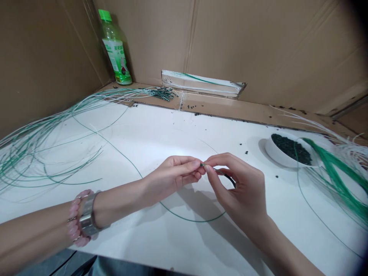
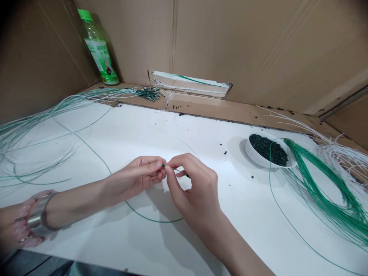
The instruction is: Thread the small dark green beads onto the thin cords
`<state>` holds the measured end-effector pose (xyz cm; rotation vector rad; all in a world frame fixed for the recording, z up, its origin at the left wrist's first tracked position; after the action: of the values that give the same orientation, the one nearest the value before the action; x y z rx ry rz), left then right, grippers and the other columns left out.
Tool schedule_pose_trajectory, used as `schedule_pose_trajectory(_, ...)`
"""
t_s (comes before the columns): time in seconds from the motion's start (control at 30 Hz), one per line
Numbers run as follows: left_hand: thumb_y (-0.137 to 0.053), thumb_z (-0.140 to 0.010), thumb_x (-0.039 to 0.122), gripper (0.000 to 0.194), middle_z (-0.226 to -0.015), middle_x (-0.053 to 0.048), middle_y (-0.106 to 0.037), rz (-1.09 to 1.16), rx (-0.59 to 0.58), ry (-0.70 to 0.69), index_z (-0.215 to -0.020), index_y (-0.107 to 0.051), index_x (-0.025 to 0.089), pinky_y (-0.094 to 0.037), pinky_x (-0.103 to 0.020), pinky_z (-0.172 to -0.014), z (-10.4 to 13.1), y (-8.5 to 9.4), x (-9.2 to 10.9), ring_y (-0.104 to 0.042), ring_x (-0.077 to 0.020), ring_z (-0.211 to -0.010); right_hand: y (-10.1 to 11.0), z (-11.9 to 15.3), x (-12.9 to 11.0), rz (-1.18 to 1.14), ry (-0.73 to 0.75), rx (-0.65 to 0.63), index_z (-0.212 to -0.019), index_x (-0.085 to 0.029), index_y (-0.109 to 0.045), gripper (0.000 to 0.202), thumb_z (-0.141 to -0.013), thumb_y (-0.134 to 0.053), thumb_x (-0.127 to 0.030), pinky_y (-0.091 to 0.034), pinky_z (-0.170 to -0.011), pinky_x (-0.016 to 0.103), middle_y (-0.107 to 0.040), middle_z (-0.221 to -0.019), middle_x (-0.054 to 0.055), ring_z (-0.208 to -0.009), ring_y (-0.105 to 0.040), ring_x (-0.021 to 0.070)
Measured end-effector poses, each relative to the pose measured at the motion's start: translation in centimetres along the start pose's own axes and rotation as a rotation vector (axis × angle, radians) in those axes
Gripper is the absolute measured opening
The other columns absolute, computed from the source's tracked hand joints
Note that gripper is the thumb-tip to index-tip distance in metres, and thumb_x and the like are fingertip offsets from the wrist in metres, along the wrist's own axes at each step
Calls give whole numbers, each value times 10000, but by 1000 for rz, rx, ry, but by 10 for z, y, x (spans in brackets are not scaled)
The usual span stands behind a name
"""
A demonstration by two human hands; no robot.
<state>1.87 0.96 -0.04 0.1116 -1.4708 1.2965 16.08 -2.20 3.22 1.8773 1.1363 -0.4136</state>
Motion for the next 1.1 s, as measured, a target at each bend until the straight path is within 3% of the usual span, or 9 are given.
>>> schedule_pose_trajectory(0.23, -657, -805, 243, 119, -760, -1, -627, -101, 22, -35, -757, -707, 147, -411, -174, -743, 1, 0, 2, -545, -65, -750, 0, 0, 0, 16, 10, -5, -763, -159, -615, 102, -795, -568, -74, -526, -540, 194, -635, -705, 5, -645, -589, 91)
schedule_pose_trajectory(0.43, -685, -754, 289, 152, -728, -10, -619, -294, 178, -171, -722, -671, 141, -419, -209, -712, -4, 7, 12, -532, -81, -683, 1, -3, 2, -1, 9, 58, -757, -172, -594, 116, -787, -551, -68, -520, -529, 190, -633, -709, 3, -645, -576, 95)
schedule_pose_trajectory(0.5, -658, -763, 346, 207, -772, -34, -649, -541, 240, -291, -774, -669, 140, -433, -224, -711, -17, 15, 29, -560, -104, -706, 1, -4, 4, -26, -19, 105, -731, -167, -581, 114, -781, -545, -71, -514, -521, 175, -625, -696, 4, -642, -571, 92)
schedule_pose_trajectory(0.6, -530, -836, 385, 294, -850, -60, -695, -1422, 348, -428, -892, -671, 134, -450, -233, -705, -52, 27, 67, -604, -142, -748, -2, -5, 8, -89, -53, 112, -714, -159, -573, 98, -781, -533, -99, -503, -520, 168, -615, -699, 12, -645, -566, 90)
schedule_pose_trajectory(0.63, -538, -834, 338, 256, -916, -70, -699, -1548, 374, -429, -901, -678, 134, -445, -244, -759, -67, 31, 80, -613, -165, -825, -3, -5, 10, -113, -50, 102, -719, -157, -573, 93, -783, -526, -110, -499, -520, 171, -612, -705, 15, -646, -562, 91)
schedule_pose_trajectory(0.77, -543, -846, 245, 203, -1068, -136, -657, -1838, 512, -367, -910, -666, 98, -399, -361, -921, -121, 42, 120, -551, -280, -1083, -8, -4, 16, -141, -16, 75, -726, -153, -573, 91, -775, -503, -124, -483, -526, 172, -609, -716, 22, -651, -558, 91)
schedule_pose_trajectory(0.93, -537, -884, 319, 328, -1155, -99, -575, -2079, 582, -230, -1155, -543, 135, -504, -425, -845, -151, 40, 132, -586, -214, -1000, -12, -3, 19, -80, -1, 44, -729, -156, -561, 94, -779, -483, -135, -485, -557, 179, -613, -726, 28, -665, -573, 98)
schedule_pose_trajectory(1.03, -537, -885, 314, 327, -1144, -101, -578, -2180, 527, -232, -1157, -539, 134, -513, -417, -829, -162, 22, 137, -591, -211, -986, -15, -3, 21, -32, 2, 12, -739, -162, -562, 85, -781, -492, -141, -482, -577, 179, -627, -736, 24, -679, -588, 100)
schedule_pose_trajectory(1.1, -530, -887, 323, 313, -1121, -98, -591, -2232, 442, -282, -1131, -555, 129, -510, -414, -821, -171, -3, 137, -594, -207, -972, -17, -3, 23, -5, 3, -10, -749, -164, -565, 76, -771, -498, -135, -476, -583, 178, -637, -749, 21, -678, -594, 101)
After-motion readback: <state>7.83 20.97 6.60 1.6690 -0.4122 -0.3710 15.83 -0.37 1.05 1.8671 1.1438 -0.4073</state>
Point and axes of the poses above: each hand's wrist, its own z-axis away from the middle knuckle, its own y-axis out of the back of the hand, x = y × z, the point moved 2 cm from there along -z, towards the middle knuckle
